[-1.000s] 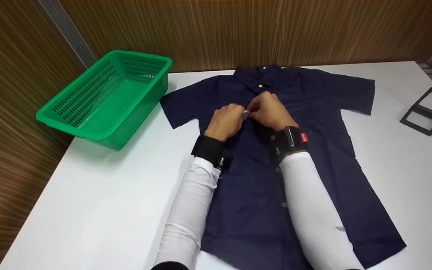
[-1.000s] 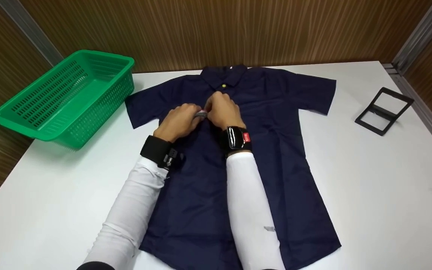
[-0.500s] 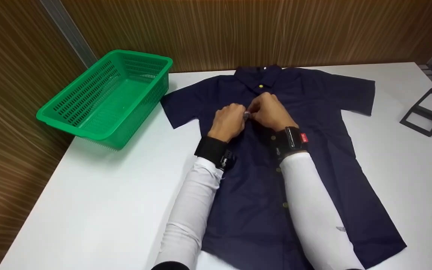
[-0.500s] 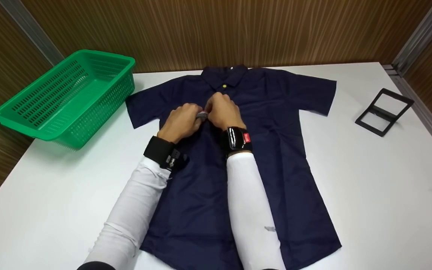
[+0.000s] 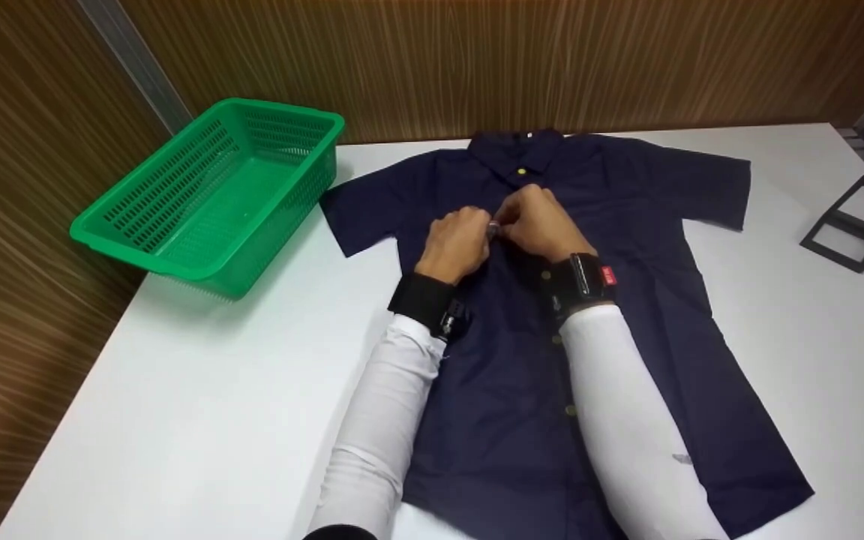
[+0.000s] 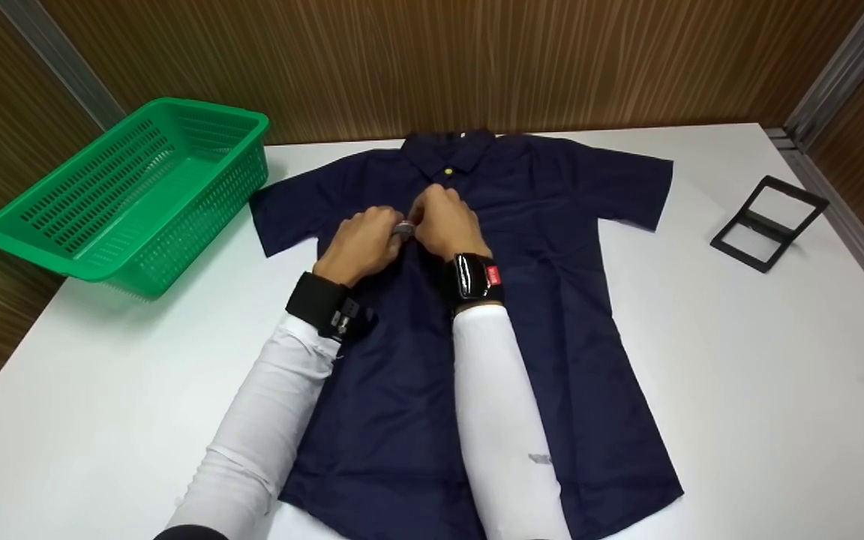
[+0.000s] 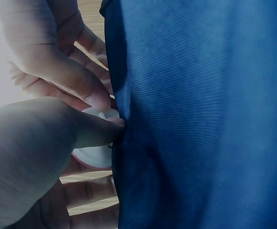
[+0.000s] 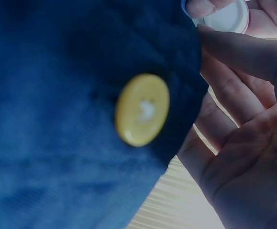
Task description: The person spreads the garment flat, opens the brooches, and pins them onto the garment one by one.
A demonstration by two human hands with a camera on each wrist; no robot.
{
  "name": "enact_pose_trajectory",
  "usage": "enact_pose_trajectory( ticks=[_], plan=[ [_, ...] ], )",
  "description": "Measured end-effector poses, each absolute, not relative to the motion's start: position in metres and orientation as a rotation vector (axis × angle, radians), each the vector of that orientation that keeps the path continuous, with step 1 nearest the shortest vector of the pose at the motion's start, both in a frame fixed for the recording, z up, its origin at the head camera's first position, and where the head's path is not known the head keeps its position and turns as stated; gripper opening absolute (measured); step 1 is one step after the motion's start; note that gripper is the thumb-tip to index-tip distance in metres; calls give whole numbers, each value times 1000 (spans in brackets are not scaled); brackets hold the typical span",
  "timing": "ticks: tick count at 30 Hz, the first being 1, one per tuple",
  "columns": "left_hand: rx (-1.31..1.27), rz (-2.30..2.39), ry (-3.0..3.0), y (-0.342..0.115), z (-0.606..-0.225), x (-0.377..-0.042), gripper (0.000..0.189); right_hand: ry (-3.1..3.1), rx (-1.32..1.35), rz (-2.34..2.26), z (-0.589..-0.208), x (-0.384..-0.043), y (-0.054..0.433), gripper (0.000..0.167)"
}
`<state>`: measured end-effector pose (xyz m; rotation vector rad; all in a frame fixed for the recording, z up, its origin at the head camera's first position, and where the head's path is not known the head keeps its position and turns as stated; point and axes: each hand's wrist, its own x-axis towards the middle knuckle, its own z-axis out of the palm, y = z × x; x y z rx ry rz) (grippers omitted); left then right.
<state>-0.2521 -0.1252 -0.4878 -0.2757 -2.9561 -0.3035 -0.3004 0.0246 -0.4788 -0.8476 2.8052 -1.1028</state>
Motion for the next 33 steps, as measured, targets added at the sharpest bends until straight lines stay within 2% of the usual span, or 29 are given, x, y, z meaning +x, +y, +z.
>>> enact_pose_trajectory(
  ticks=[12,33],
  plan=[
    [-306,-265,-2967,-125,-488,-252,23,2793,-821,-1110,-479,-302,24,11],
    [-323,-237,-2984,-124,-489,-251,26,2807,-813,-1084,-479,-301,24,11]
  ],
)
